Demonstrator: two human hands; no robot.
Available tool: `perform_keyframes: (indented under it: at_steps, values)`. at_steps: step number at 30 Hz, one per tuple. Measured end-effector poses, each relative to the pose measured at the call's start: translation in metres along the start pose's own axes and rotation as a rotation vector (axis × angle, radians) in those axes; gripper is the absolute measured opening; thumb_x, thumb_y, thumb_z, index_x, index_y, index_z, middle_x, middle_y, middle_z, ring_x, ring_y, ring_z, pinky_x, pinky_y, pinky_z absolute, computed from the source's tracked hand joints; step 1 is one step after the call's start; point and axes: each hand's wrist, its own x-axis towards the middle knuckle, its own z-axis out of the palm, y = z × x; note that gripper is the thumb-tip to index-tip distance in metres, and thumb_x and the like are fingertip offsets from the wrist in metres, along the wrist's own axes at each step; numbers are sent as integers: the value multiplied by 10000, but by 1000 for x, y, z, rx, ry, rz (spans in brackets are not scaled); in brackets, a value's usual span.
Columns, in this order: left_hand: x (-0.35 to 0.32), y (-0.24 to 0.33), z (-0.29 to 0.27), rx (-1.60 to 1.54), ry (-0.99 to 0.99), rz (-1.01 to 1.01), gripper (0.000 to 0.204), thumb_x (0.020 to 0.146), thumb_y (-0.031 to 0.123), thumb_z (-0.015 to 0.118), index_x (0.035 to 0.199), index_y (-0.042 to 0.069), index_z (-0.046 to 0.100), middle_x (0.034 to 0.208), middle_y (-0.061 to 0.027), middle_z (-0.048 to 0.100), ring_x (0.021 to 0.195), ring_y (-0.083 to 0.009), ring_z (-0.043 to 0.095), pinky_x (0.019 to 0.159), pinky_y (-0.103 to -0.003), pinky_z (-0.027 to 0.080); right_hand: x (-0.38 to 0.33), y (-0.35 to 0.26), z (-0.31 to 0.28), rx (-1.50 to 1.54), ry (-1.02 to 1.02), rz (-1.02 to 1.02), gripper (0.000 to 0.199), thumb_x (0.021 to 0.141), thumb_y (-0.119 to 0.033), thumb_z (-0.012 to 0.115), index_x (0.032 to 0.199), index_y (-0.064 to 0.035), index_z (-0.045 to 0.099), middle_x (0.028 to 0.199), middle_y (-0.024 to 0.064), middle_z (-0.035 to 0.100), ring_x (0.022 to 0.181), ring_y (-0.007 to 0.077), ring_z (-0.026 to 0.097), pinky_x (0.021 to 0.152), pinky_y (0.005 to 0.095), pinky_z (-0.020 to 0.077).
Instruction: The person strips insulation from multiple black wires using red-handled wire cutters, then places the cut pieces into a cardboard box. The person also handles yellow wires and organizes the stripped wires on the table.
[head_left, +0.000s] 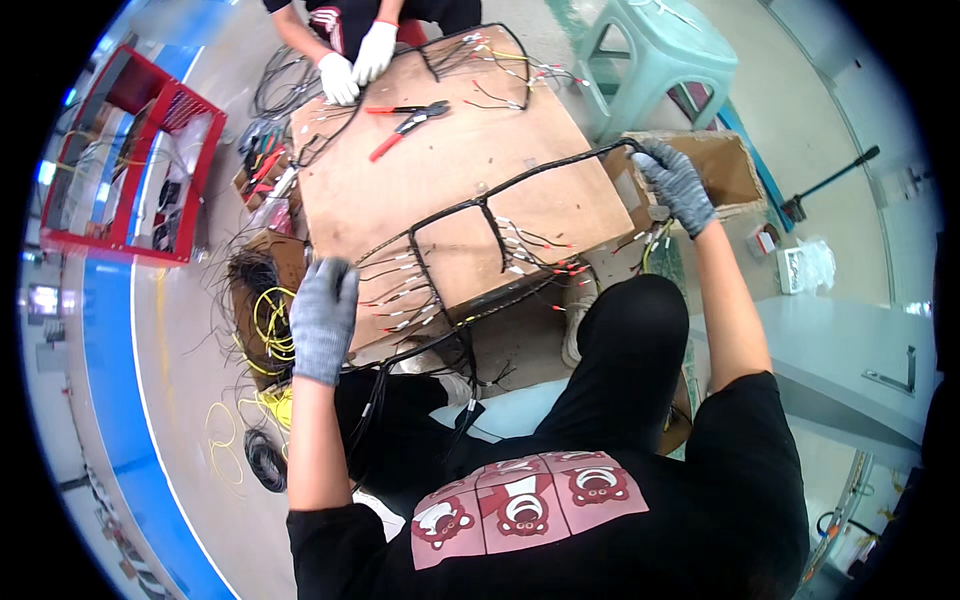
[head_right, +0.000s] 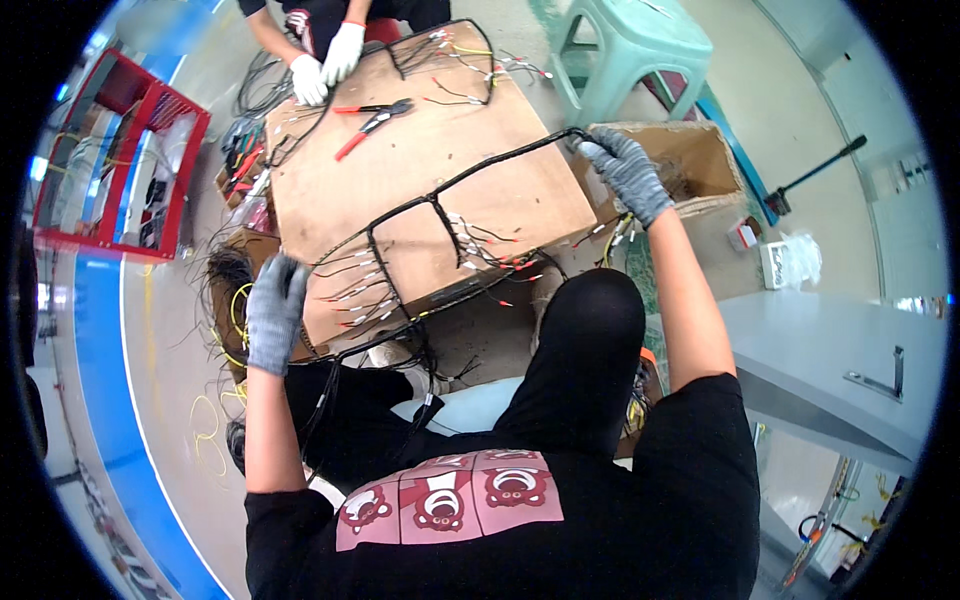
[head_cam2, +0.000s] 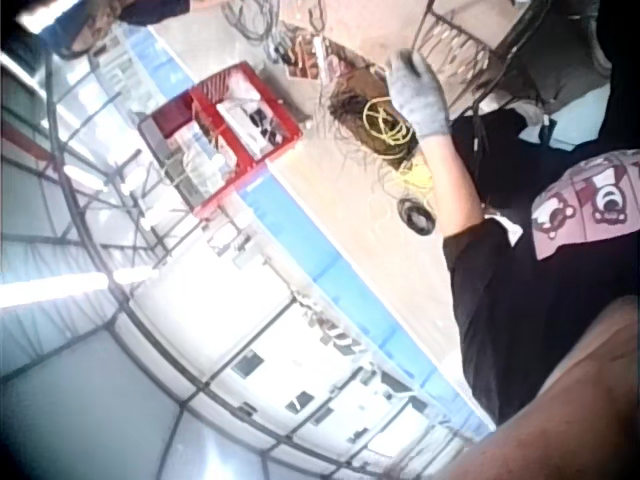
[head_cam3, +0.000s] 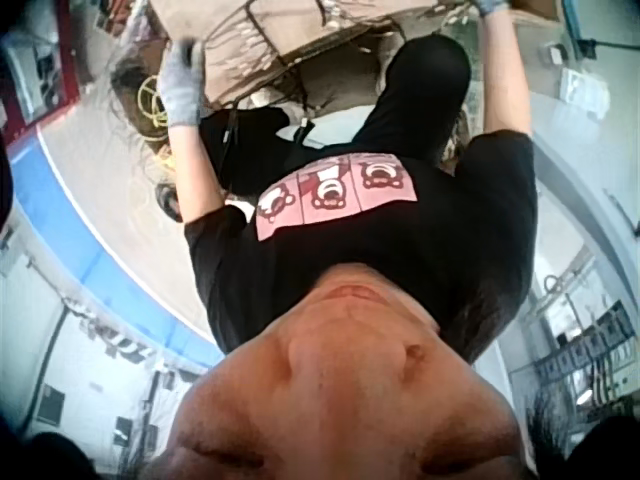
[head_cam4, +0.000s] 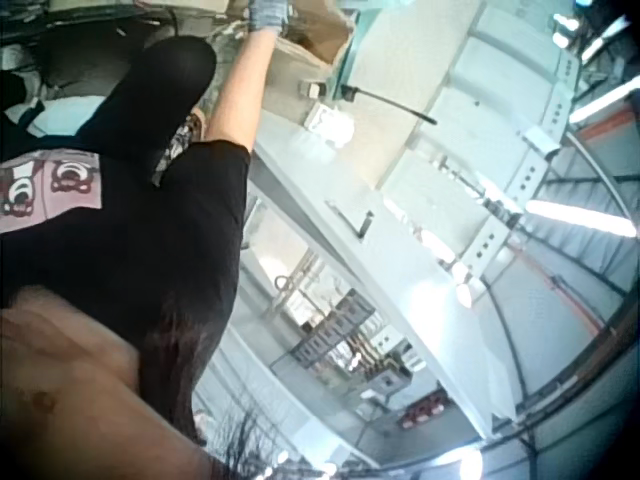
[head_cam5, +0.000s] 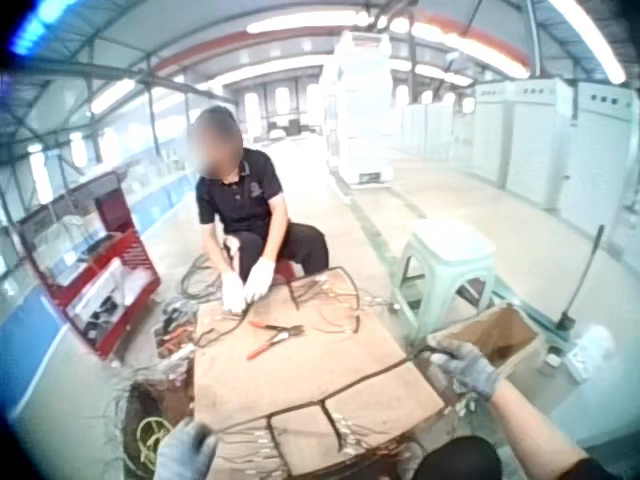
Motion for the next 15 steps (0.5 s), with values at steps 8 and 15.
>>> perform_keyframes:
  at_steps: [8,15]
  values:
    - [94,-69,82,-248,-470,198,448,801,273,638,1151,22,513,1061,-154,568,999,-249,542,883,-337,420,-9,-159,3,-114,42,-405,263,839,-213,609,994,-1,597,810,140,612,740,191,572,715,312,459]
    - [86,61,-27,-404,-376,170,177,880,170,558,953,10,568,804,-50,561,759,-120,499,723,-262,432,-13,-164,-102,-60,364,-216,219,866,-217,585,1005,-56,639,810,1,594,708,71,518,634,231,448]
